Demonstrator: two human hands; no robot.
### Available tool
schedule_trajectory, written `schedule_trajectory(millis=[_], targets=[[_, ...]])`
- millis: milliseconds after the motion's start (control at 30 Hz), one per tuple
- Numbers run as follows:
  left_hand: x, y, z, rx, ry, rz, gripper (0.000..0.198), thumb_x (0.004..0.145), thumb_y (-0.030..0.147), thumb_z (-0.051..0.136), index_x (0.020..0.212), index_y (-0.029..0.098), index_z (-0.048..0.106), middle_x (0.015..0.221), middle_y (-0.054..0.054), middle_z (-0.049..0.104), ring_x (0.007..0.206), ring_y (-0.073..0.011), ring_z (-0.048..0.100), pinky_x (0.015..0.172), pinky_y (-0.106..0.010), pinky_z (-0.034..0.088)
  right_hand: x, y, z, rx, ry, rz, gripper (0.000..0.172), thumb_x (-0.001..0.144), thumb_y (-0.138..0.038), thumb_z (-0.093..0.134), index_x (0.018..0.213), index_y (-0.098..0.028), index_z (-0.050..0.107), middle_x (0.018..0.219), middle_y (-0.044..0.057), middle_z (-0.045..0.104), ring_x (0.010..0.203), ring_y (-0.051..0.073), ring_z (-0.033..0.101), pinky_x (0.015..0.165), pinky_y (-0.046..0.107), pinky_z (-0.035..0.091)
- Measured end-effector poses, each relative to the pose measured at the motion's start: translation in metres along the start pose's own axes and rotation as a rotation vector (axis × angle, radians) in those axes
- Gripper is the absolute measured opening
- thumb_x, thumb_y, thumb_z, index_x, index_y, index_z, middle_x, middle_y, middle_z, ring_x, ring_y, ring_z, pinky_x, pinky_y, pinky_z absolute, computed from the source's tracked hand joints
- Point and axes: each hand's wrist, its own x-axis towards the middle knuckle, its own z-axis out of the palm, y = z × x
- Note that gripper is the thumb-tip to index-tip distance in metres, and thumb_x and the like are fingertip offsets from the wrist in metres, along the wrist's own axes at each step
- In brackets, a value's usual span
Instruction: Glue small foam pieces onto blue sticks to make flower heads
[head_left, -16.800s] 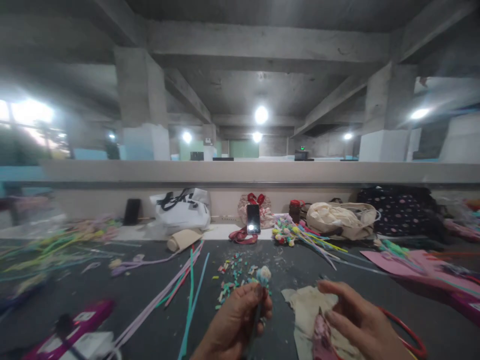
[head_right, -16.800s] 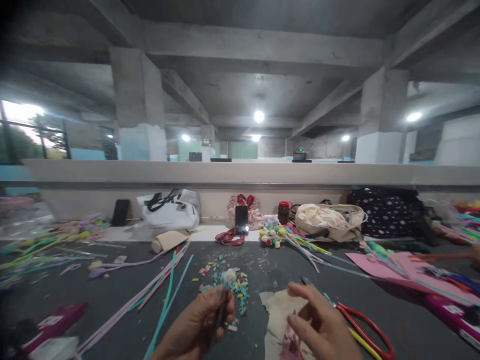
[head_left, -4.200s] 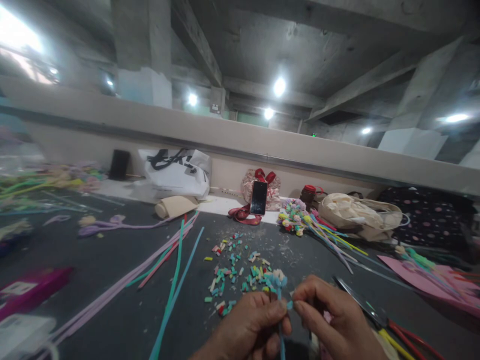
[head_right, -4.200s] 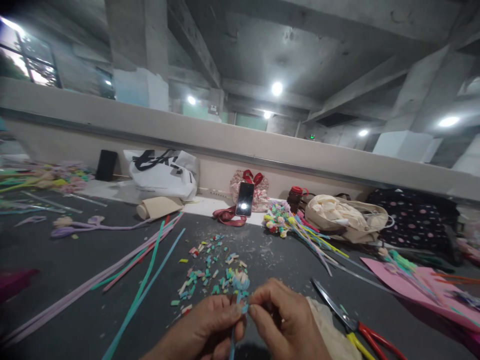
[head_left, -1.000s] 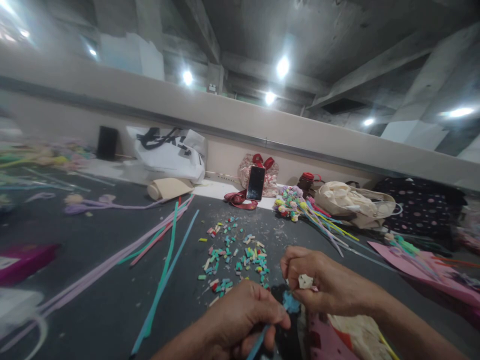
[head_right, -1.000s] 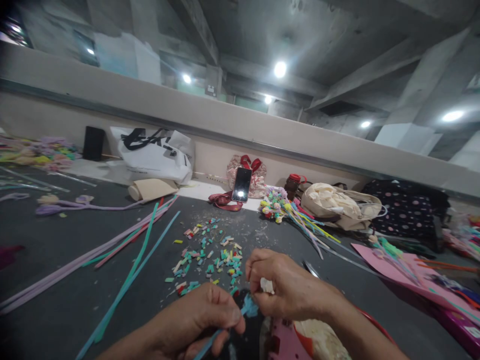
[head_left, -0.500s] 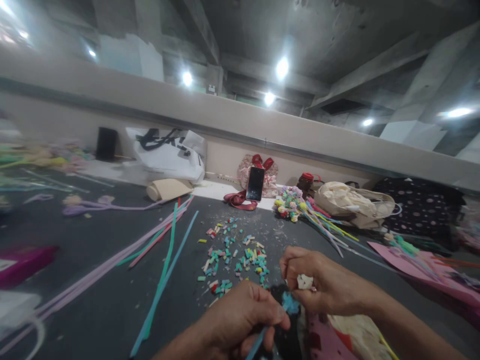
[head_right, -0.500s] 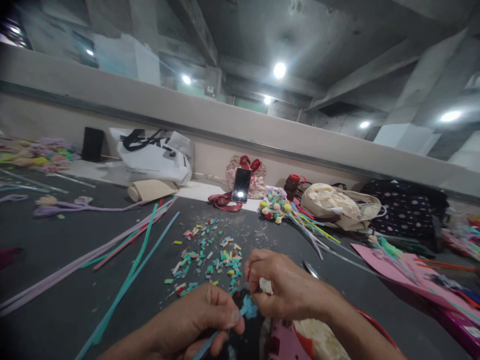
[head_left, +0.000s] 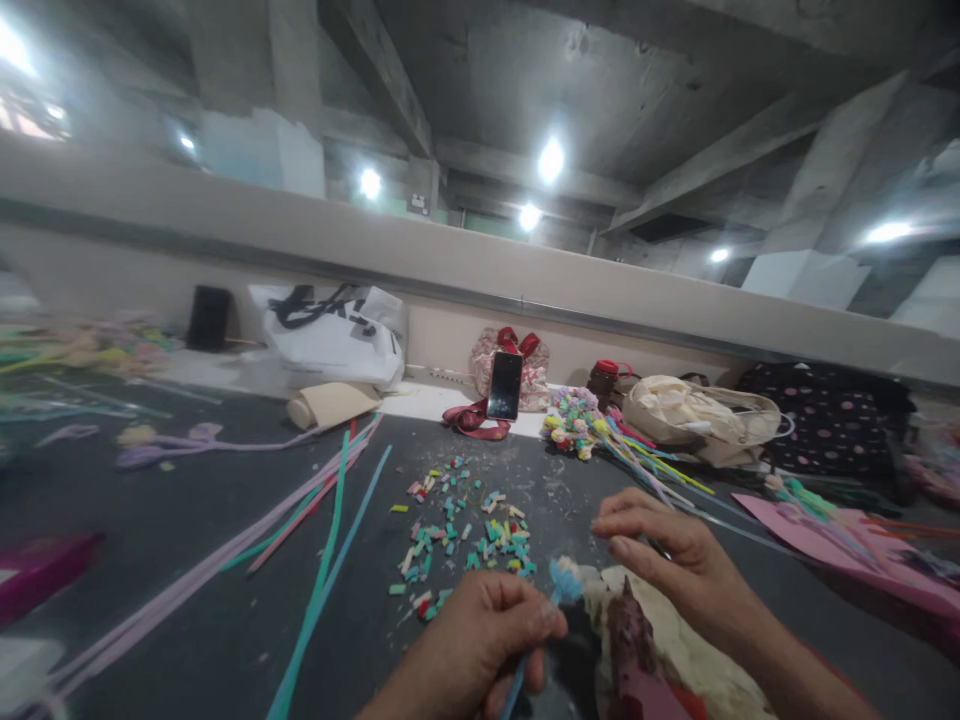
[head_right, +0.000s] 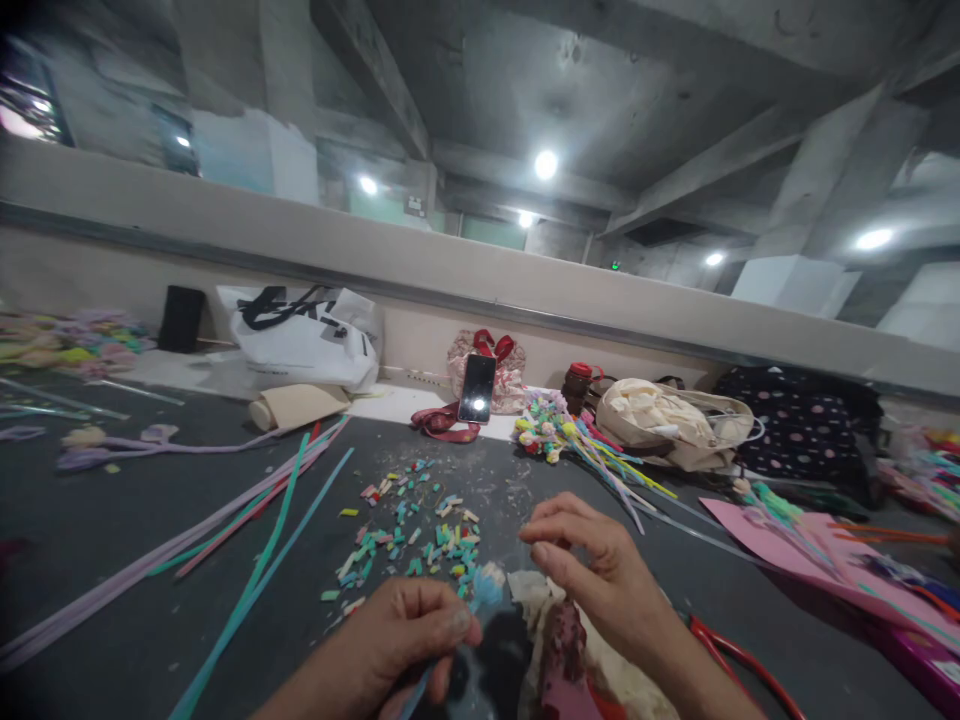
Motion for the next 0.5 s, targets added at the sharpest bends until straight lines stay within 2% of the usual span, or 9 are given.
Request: schedule_trajectory(millis=[67,133,233,300,500], targets=[[0.0,0.001,0.002,0.031,0.039,0.009,0.027,0.062,0.04,0.059,0.066,0.014,0.059,0.038,0.006,0.05,0.023,-0.0015,0.026,0.027,-0.016,0.011,-0.008,0.002,0.006,-0.059,0.087,-0.038,0.016,0.08,-0.02,0.05,0.092,-0.024,0.06,0.094,0.003,0.054,0.089,0.015,0.053,0.073,0.024,0.042],[-0.001,0.001,0.006,0.034,0.07,0.025,0.027,0.06,0.041,0.06,0.061,0.014,0.057,0.037,0.006,0.049,0.023,-0.0014,0.025,0.028,-0.016,0.011,-0.015,0.0,0.012,-0.146,0.113,-0.136,0.024,0.08,-0.015,0.049,0.101,-0.026,0.054,0.099,0.004,0.052,0.094,0.015,0.051,0.076,0.024,0.042],[-0.002,0.0,0.009,0.023,0.115,0.084,0.028,0.062,0.041,0.059,0.056,0.015,0.054,0.036,0.006,0.048,0.024,-0.001,0.023,0.031,-0.017,0.009,-0.019,-0.007,0.017,-0.266,0.052,-0.288,0.035,0.079,-0.009,0.047,0.11,-0.023,0.047,0.103,0.007,0.049,0.097,0.016,0.049,0.08,0.026,0.041],[-0.001,-0.002,0.01,0.037,0.128,0.116,0.028,0.062,0.042,0.059,0.058,0.014,0.055,0.036,0.006,0.047,0.025,-0.0007,0.021,0.032,-0.017,0.009,-0.019,-0.011,0.02,-0.319,0.017,-0.338,0.037,0.077,-0.006,0.046,0.111,-0.021,0.047,0.102,0.008,0.048,0.094,0.016,0.049,0.077,0.027,0.043],[0.004,-0.004,0.001,0.082,0.032,0.101,0.031,0.061,0.044,0.059,0.06,0.013,0.057,0.037,0.005,0.05,0.028,-0.0017,0.023,0.034,-0.019,0.009,-0.014,-0.017,0.025,-0.371,0.014,-0.362,0.034,0.076,-0.006,0.046,0.107,-0.019,0.05,0.097,0.009,0.05,0.088,0.016,0.051,0.071,0.027,0.046]])
